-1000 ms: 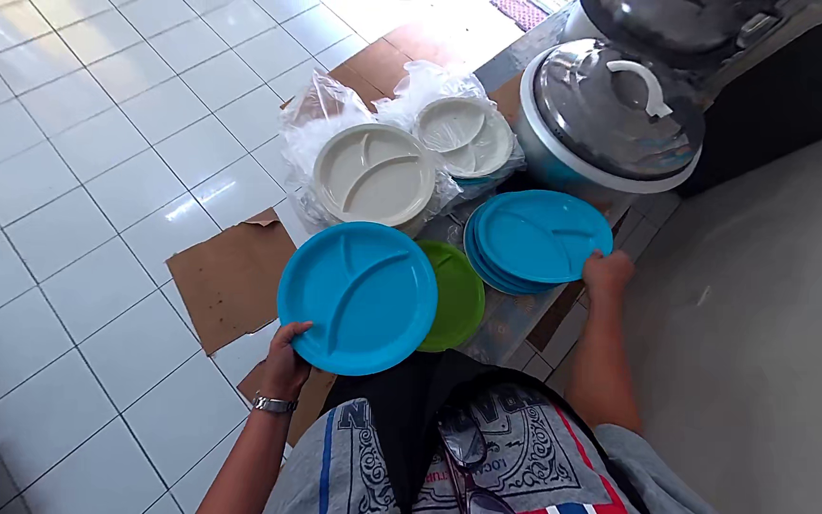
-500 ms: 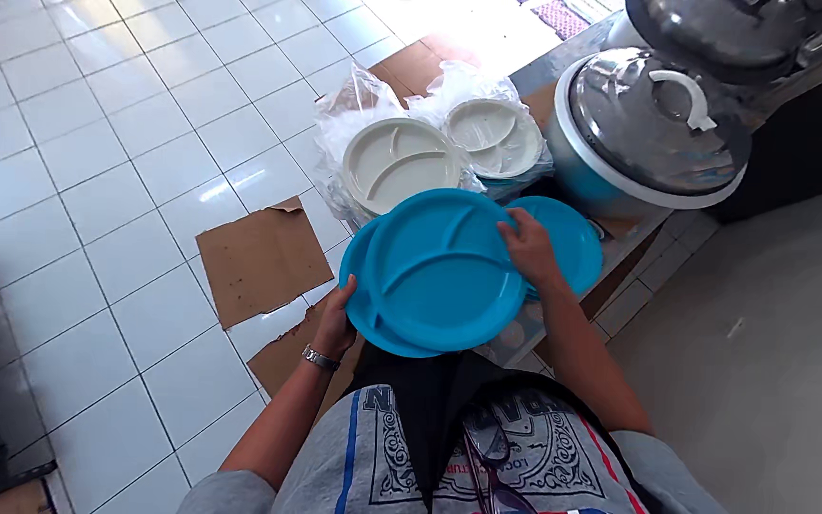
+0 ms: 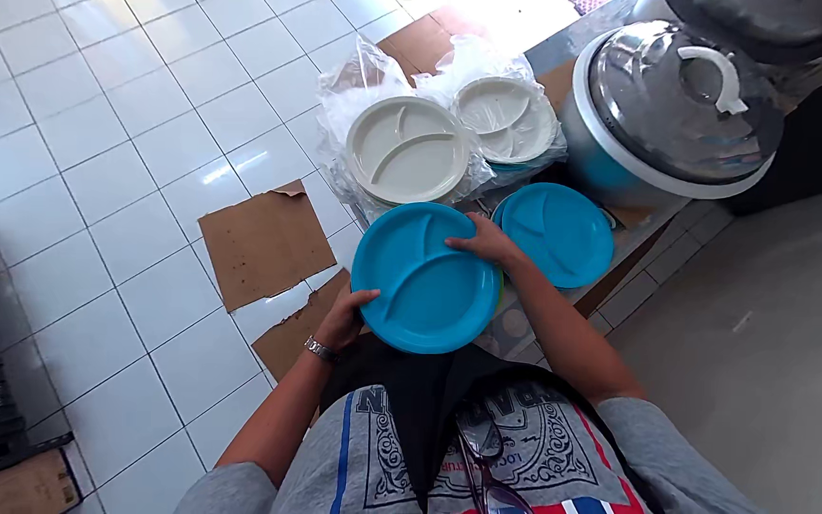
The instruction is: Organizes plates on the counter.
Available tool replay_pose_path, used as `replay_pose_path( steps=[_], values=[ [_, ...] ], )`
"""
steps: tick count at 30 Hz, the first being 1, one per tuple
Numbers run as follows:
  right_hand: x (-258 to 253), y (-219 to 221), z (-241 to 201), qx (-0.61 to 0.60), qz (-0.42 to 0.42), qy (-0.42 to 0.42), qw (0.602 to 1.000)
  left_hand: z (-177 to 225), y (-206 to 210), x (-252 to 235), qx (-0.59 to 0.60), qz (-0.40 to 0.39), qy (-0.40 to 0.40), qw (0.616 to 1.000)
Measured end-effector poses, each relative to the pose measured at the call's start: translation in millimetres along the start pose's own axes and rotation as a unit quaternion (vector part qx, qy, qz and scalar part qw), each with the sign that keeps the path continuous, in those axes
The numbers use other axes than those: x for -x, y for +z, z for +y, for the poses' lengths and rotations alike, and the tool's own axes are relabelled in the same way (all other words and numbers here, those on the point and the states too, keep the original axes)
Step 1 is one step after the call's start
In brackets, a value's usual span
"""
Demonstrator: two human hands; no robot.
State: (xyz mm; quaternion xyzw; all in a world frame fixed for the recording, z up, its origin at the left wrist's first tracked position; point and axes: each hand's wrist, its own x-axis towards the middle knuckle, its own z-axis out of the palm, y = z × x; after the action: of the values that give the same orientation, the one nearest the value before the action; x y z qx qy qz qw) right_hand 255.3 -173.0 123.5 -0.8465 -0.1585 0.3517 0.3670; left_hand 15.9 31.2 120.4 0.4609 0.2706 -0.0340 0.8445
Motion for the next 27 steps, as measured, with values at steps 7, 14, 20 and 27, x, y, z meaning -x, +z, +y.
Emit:
replay_pose_path(
  steps=[7, 14, 20, 27],
  values=[
    [37, -35, 10, -0.124, 0.009, -0.020, 0.992, -19, -3, 2, 0.019, 0.109, 0.001, 0.994],
    [89, -103, 162, 0.055, 0.318, 0.327, 0.888, -24, -20, 25, 0.062, 0.198, 0.034, 0.978],
    [95, -106, 157, 0.072, 0.357, 0.356, 0.861, -20, -25, 36, 0.065, 0.218, 0.050, 0.973],
    [115, -121, 146, -0.211, 0.432, 0.267, 0.835, -25, -24, 37, 0.066, 0.221, 0.045, 0.972]
  ],
)
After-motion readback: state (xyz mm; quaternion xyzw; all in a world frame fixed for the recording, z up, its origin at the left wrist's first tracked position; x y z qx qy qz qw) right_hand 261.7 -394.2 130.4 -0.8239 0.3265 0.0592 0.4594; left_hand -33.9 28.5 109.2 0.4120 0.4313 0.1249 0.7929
